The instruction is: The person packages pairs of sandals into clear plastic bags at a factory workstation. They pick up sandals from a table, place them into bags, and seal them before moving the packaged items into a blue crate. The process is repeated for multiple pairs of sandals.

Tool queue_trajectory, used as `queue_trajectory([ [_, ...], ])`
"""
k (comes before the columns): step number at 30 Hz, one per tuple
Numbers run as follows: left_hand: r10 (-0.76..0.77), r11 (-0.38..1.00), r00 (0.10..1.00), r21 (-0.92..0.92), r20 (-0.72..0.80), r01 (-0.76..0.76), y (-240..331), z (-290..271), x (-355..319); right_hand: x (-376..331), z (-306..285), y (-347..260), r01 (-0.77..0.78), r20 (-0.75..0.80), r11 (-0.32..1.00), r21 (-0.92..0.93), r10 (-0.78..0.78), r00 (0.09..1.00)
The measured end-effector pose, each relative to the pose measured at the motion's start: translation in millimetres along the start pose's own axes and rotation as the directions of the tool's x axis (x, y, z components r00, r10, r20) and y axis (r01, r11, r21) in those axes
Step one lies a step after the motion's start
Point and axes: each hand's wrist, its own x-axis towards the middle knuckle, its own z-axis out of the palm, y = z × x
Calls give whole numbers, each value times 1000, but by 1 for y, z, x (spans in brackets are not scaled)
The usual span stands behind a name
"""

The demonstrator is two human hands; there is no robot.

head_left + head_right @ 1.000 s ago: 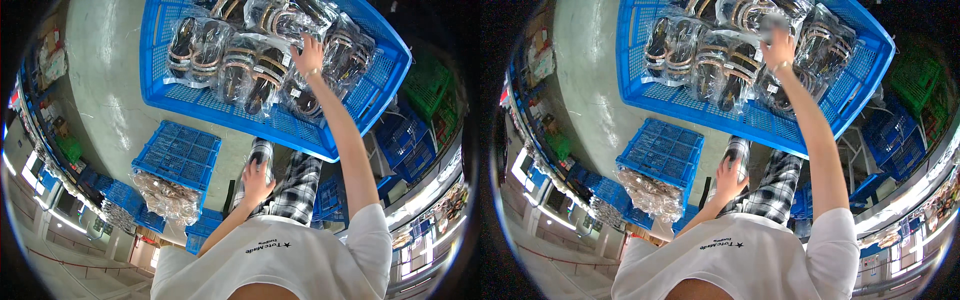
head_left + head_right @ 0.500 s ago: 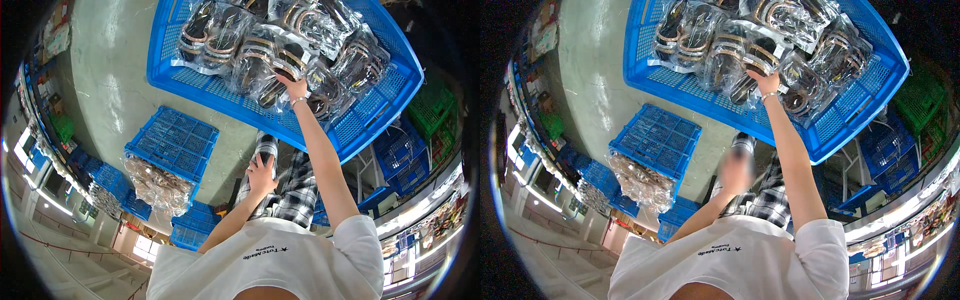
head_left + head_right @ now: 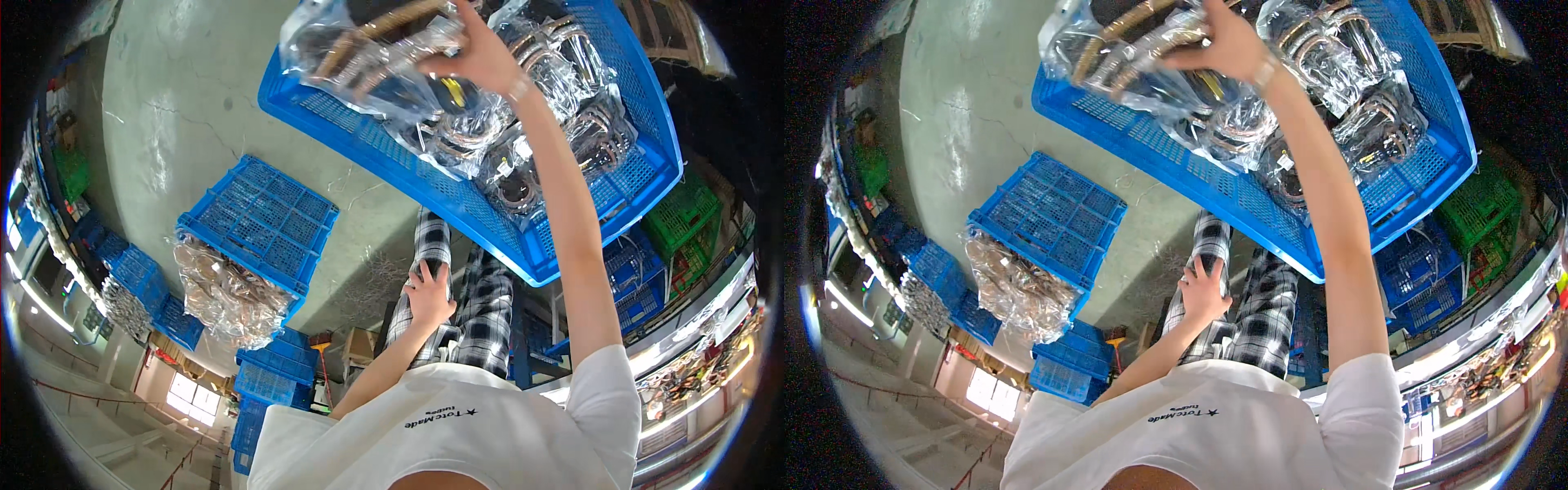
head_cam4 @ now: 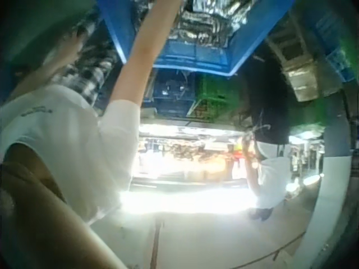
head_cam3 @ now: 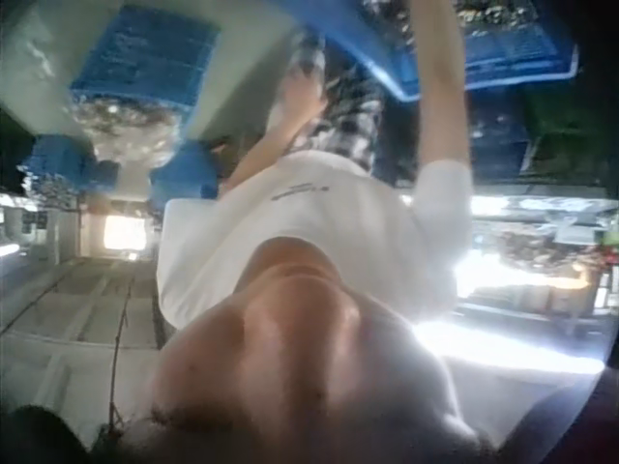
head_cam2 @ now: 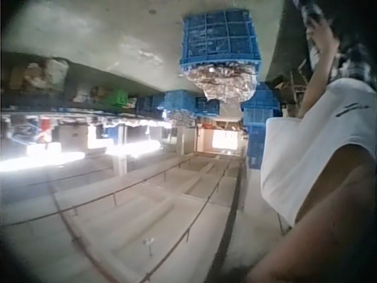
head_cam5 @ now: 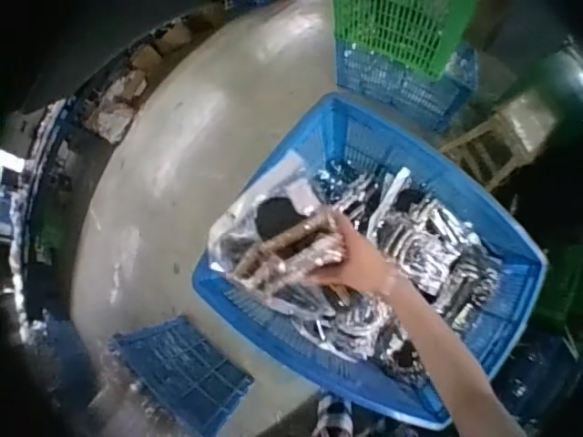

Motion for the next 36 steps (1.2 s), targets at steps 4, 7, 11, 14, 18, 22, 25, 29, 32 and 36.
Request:
queue_trajectory([
  [4, -10, 967, 986, -252, -165, -32, -10, -1, 1, 29, 44, 60, -49, -401, 743, -667, -303, 865],
  [7, 161, 852, 776, -311, -610, -422, -16, -70, 32, -9, 65, 121, -137, -521, 839, -527, -191, 832],
  [11, 242, 778, 277, 16, -930, -629, -20, -229, 126, -55, 89, 144, -310, -496, 783, -539, 3, 869],
  [14, 442, 797, 76, 352, -894, -490, -24, -292, 226, -55, 110, 137, -304, -359, 679, -668, 65, 931],
  [18, 567, 824, 431, 494, -702, -279, -15, -307, 276, -69, 123, 188, -328, -323, 604, -727, 121, 939],
  [22, 679, 731, 408, 614, -611, -297, -52, -295, 311, -104, 105, 230, -290, -305, 685, -668, 103, 947],
  [25, 703, 711, 395, 584, -592, -391, -61, -285, 317, -124, 94, 254, -268, -296, 719, -641, 91, 951],
  [29, 702, 712, 371, 611, -607, -347, -62, -280, 343, -126, 94, 270, -221, -318, 772, -596, 25, 948],
  [32, 679, 722, 398, 661, -617, -207, -69, -258, 367, -128, 95, 276, -223, -313, 780, -585, 36, 949],
  [36, 604, 721, 555, 688, -571, -77, -67, -244, 381, -115, 97, 260, -283, -291, 746, -603, 125, 949],
])
